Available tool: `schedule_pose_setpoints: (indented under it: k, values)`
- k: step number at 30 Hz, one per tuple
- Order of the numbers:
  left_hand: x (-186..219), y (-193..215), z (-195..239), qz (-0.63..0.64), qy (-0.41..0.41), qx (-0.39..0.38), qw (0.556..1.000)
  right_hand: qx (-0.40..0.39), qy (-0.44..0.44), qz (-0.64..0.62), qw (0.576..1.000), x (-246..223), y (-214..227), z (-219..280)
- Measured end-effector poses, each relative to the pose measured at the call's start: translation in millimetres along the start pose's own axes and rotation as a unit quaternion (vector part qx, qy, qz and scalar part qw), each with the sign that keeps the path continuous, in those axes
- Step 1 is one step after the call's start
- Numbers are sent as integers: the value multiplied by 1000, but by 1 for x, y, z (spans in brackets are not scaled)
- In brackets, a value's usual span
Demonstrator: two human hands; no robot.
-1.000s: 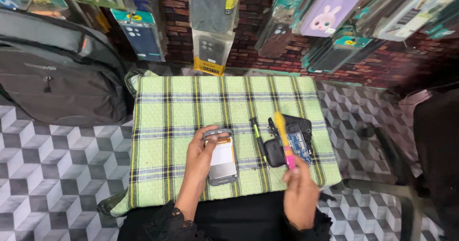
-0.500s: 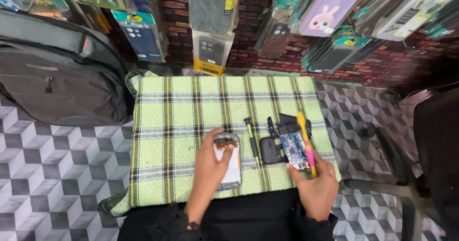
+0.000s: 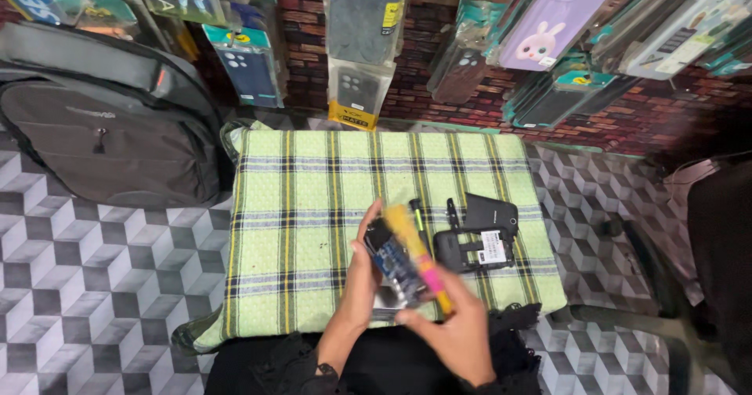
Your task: The person disassembles a mobile phone, removes the battery and motherboard, cleans the internal components with a brush, and reassembles the device by reinstalling the motherboard, battery, and back cover. They then secure the back cover with screws using a screwdriver.
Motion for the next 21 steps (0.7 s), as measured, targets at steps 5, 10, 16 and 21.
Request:
schedule_pose_setpoints:
  k: [5,10,16,21]
  values:
    - [3,7,-4,183,40,-8,982,-74,-33,164,983,-4,-5,0]
    - [16,23,-9,223,50,58,972,-54,-41,290,955,-1,-9,6]
    - [22,29,-10,216,4,53,975,-58,-73,300,949,3,-11,8]
    - [19,34,-7,204,10,56,977,-90,-75,305,945,10,-8,7]
Point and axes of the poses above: each hand's wrist, its own z-axis away from the middle knuckle, its own y-axis out of the back of the hand, x = y × z, the point moved 4 cm from there along -z, towards the middle knuckle, and after that the axes turned 5 degrees about -y, right-handed, at the moved point
